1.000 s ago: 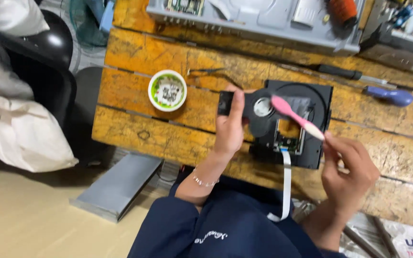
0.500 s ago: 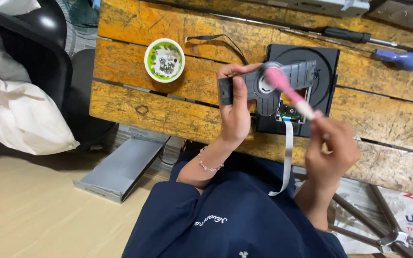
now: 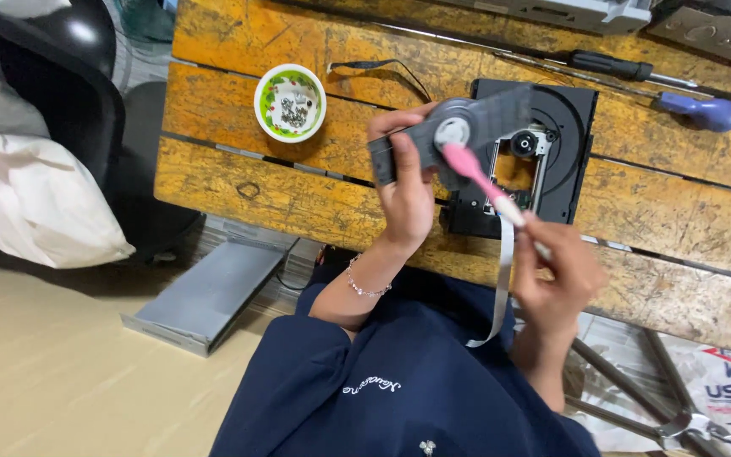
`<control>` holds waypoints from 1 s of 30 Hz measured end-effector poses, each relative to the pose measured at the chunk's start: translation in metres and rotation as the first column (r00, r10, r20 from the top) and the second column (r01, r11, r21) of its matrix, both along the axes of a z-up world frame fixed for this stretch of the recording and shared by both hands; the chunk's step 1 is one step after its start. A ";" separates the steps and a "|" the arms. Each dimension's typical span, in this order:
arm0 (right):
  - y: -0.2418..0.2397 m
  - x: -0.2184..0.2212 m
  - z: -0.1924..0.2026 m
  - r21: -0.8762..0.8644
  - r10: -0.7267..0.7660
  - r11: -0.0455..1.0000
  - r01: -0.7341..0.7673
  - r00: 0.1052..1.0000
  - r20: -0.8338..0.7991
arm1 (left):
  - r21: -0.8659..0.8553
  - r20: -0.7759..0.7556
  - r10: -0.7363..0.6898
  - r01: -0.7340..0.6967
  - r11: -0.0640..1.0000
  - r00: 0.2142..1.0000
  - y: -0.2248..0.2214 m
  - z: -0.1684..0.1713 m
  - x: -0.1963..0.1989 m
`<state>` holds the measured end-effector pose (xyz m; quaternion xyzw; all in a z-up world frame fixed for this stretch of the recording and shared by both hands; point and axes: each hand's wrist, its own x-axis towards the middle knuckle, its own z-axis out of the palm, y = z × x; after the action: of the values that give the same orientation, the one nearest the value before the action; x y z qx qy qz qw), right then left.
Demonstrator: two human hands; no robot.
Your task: Cleaning a DVD drive mechanism using a toothbrush to remove dust and debris.
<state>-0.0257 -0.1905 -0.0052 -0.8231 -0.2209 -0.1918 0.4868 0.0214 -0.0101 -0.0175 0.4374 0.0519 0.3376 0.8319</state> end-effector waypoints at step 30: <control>-0.004 -0.001 -0.004 0.023 -0.017 1.000 0.019 0.997 -0.075 | 0.012 0.057 -0.082 0.081 0.997 0.995 0.010 -0.008 -0.006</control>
<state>-0.0266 -0.1950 -0.0092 -0.8257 -0.1926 -0.1680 0.5028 0.0156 0.0003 -0.0259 0.4332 0.0083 0.3161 0.8440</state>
